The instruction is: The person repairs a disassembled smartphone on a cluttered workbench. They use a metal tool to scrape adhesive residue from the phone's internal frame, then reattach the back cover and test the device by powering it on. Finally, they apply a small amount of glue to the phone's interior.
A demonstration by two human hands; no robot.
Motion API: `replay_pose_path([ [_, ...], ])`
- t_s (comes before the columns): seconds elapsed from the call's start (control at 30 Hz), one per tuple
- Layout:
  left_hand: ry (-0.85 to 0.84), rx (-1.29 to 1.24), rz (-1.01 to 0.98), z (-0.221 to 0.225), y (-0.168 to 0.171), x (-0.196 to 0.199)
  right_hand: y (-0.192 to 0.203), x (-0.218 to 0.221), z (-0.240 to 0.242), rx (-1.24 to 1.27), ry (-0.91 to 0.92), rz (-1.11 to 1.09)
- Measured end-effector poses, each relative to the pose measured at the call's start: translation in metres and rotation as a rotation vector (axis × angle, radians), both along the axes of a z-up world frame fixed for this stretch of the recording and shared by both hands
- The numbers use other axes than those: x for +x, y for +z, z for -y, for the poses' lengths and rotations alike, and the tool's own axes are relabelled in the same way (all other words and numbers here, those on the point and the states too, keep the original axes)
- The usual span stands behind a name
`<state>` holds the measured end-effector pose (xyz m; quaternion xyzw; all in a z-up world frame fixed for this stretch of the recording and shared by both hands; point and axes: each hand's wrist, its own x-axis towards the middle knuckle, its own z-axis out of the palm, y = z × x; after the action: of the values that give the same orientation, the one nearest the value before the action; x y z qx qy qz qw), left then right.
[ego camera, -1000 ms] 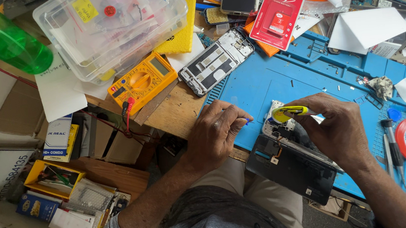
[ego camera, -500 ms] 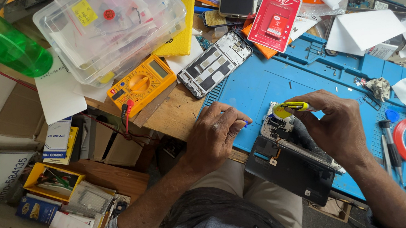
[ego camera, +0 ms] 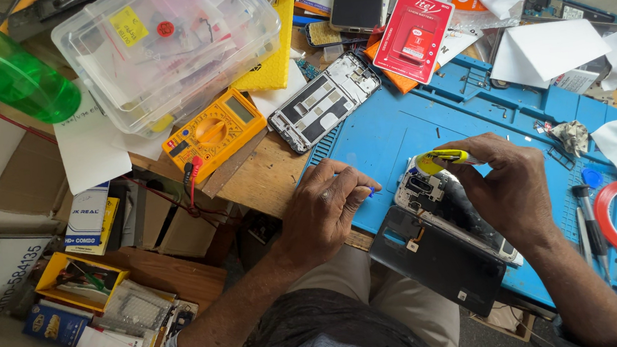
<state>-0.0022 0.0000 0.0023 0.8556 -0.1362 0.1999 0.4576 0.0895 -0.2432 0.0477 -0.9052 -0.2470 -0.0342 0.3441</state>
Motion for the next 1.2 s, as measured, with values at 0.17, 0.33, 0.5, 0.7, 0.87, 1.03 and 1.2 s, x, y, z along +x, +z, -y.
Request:
replay_pose_path([
  [0.17,-0.075,0.088,0.022,-0.002,0.001,-0.001,-0.005,0.005,0.003,0.007,0.0,0.027],
  [0.33,-0.174,0.156,0.036,0.0,-0.004,0.002,-0.011,0.009,0.008,-0.013,-0.009,0.082],
  [0.5,-0.229,0.189,0.065,0.001,-0.005,0.003,-0.014,0.012,0.009,-0.001,-0.011,0.11],
  [0.7,-0.249,0.206,0.113,0.009,-0.003,0.01,-0.017,0.014,0.01,-0.019,-0.04,0.134],
  [0.87,-0.293,0.207,0.08,0.011,-0.001,0.014,-0.018,0.015,0.011,-0.022,-0.042,0.162],
  [1.03,-0.288,0.235,0.089,0.011,0.0,0.013,-0.018,0.017,0.011,0.016,-0.055,0.128],
  [1.2,-0.284,0.243,0.088,0.011,0.003,0.012,-0.019,0.017,0.014,-0.013,-0.075,0.159],
])
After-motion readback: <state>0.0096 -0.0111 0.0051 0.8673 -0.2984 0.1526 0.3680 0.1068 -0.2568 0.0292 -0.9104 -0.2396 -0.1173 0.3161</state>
